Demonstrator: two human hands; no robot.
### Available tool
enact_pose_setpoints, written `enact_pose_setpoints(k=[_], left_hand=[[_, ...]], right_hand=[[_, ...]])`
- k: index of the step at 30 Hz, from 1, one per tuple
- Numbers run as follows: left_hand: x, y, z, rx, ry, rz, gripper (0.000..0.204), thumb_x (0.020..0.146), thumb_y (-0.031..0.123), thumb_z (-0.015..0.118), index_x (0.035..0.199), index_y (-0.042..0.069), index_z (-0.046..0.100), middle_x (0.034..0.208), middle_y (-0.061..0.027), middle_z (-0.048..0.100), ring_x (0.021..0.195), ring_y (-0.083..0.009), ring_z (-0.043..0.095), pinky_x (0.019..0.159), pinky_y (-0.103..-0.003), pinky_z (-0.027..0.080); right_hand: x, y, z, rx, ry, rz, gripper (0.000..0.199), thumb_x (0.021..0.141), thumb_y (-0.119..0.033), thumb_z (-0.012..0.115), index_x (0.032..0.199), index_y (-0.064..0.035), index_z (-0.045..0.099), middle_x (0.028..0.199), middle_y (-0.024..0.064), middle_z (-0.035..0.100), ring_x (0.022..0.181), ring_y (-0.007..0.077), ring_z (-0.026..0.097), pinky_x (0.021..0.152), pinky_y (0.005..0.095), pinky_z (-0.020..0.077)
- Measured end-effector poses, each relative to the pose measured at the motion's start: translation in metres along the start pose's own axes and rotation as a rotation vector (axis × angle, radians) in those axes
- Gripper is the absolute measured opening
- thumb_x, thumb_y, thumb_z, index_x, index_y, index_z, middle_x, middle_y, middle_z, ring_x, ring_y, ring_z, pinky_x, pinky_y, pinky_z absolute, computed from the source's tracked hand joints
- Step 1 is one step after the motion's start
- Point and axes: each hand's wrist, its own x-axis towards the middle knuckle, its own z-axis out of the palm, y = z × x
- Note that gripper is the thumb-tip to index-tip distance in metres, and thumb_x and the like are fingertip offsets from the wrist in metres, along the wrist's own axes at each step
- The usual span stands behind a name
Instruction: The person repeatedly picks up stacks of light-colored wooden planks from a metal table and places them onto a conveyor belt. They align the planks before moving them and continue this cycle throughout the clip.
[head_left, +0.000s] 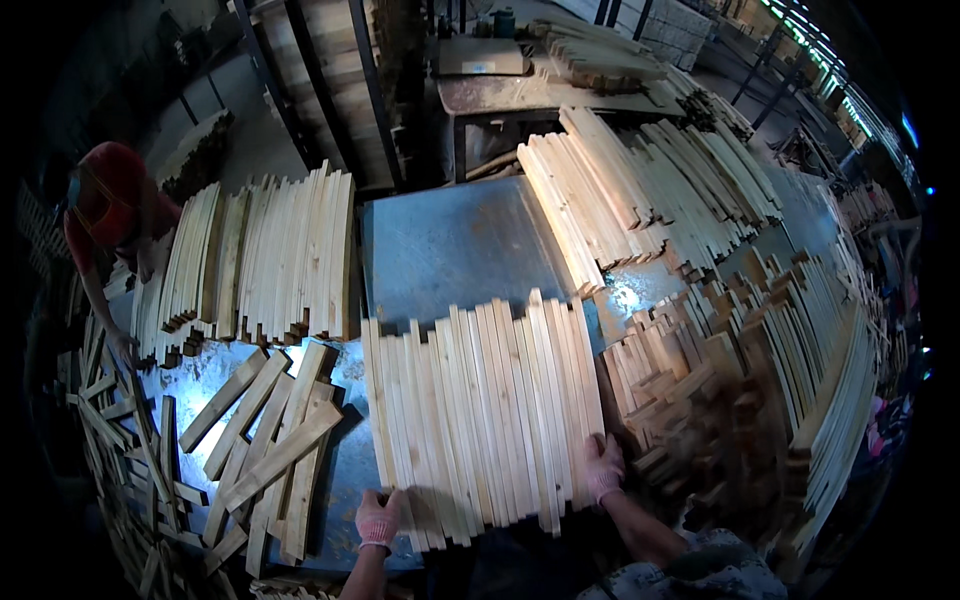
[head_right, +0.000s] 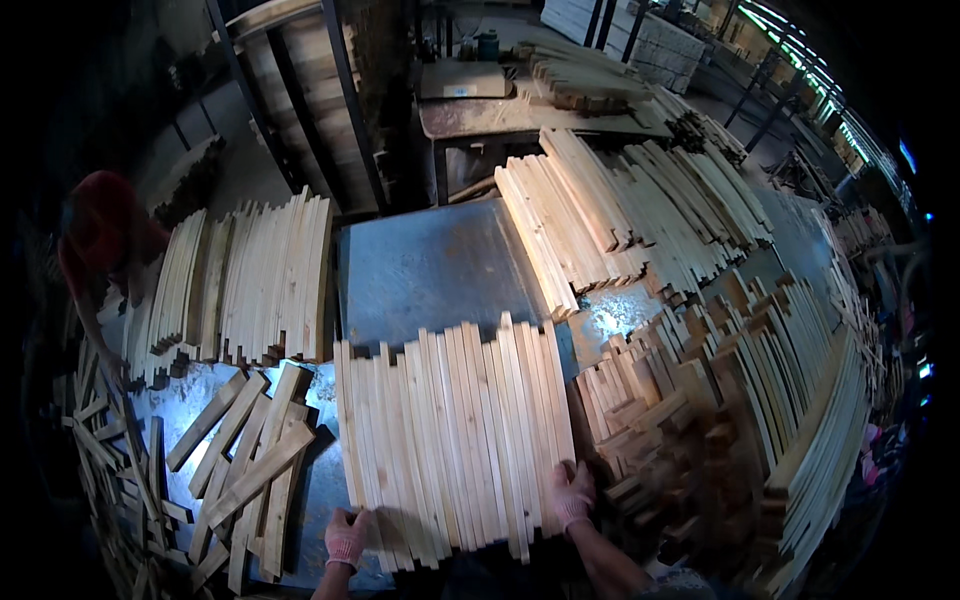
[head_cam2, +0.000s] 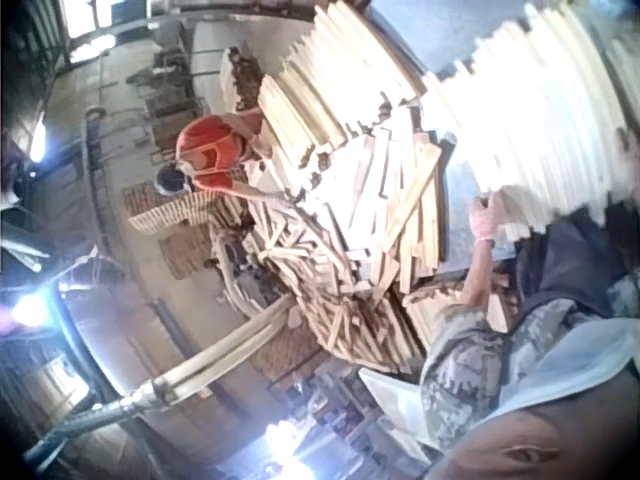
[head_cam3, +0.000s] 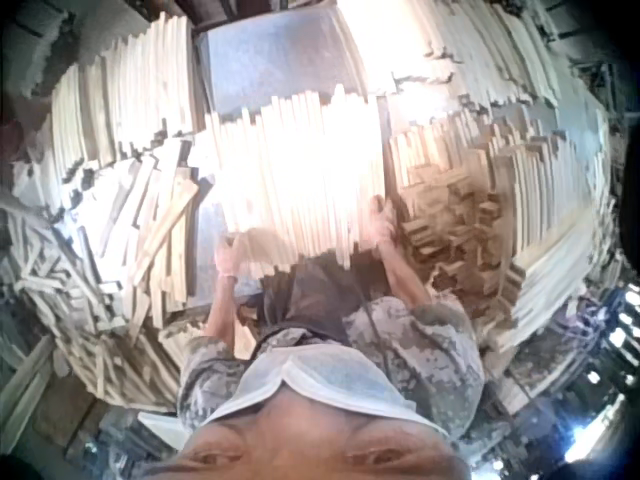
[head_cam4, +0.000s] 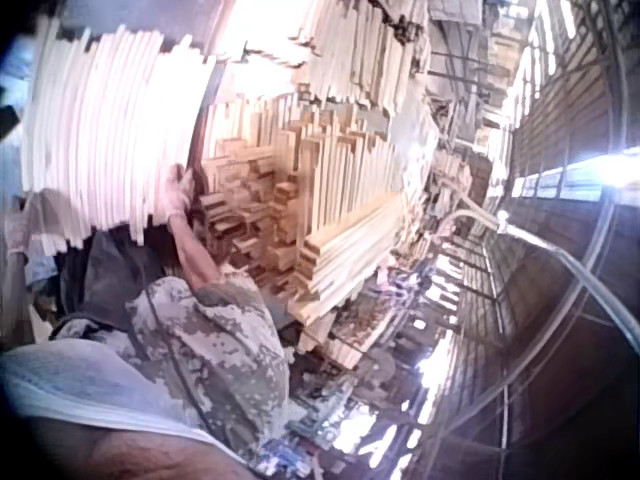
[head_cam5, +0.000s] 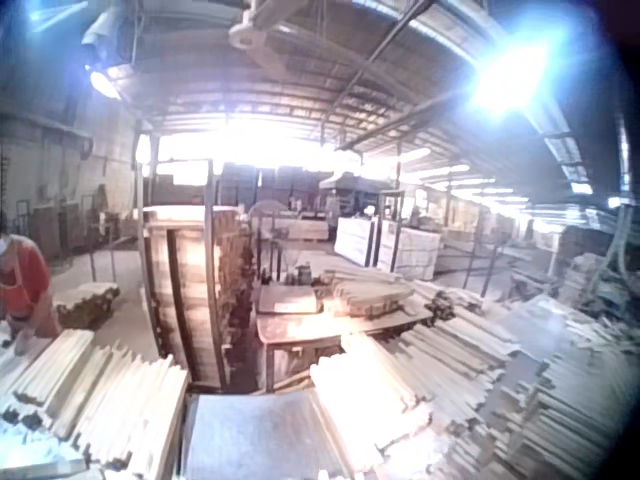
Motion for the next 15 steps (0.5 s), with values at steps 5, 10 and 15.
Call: enact_pose_setpoints(k=[5, 10, 15], left_hand=[[0.008, -0.028, -0.028, 0.225, -0.285, 0.117, 0.067, 0.095, 0.064, 0.067, 0.119, 0.002, 0.073, 0.114, -0.0272, 0.075, 0.113, -0.0464, 0.07, 0.1, -0.054, 0.053], [0.029, -0.028, -0.012, 0.39, -0.042, 0.409, 0.077, 0.1, 0.066, 0.058, 0.148, 0.007, 0.064, 0.165, -0.0282, 0.045, 0.152, -0.0469, 0.042, 0.125, -0.058, 0.031], [0.051, -0.045, 0.033, 0.21, 0.08, 0.372, 0.086, 0.101, 0.065, 0.059, 0.164, 0.008, 0.045, 0.174, -0.0323, 0.028, 0.165, -0.0492, 0.016, 0.133, -0.061, 0.005]], right_hand=[[-0.051, 0.056, -0.021, 0.069, -0.201, 0.006, 0.072, 0.103, -0.052, 0.064, 0.156, -0.0045, 0.053, 0.137, 0.0278, 0.067, 0.129, 0.0447, 0.064, 0.109, 0.0494, 0.0521], [-0.037, 0.074, -0.025, -0.036, -0.18, -0.285, 0.069, 0.1, -0.042, 0.069, 0.154, -0.0027, 0.054, 0.132, 0.0247, 0.067, 0.122, 0.0419, 0.066, 0.104, 0.0477, 0.0539], [-0.005, 0.087, 0.019, 0.138, 0.074, -0.538, 0.086, 0.094, -0.026, 0.076, 0.167, -0.0022, 0.037, 0.143, 0.0265, 0.059, 0.116, 0.031, 0.07, 0.105, 0.045, 0.0553]])
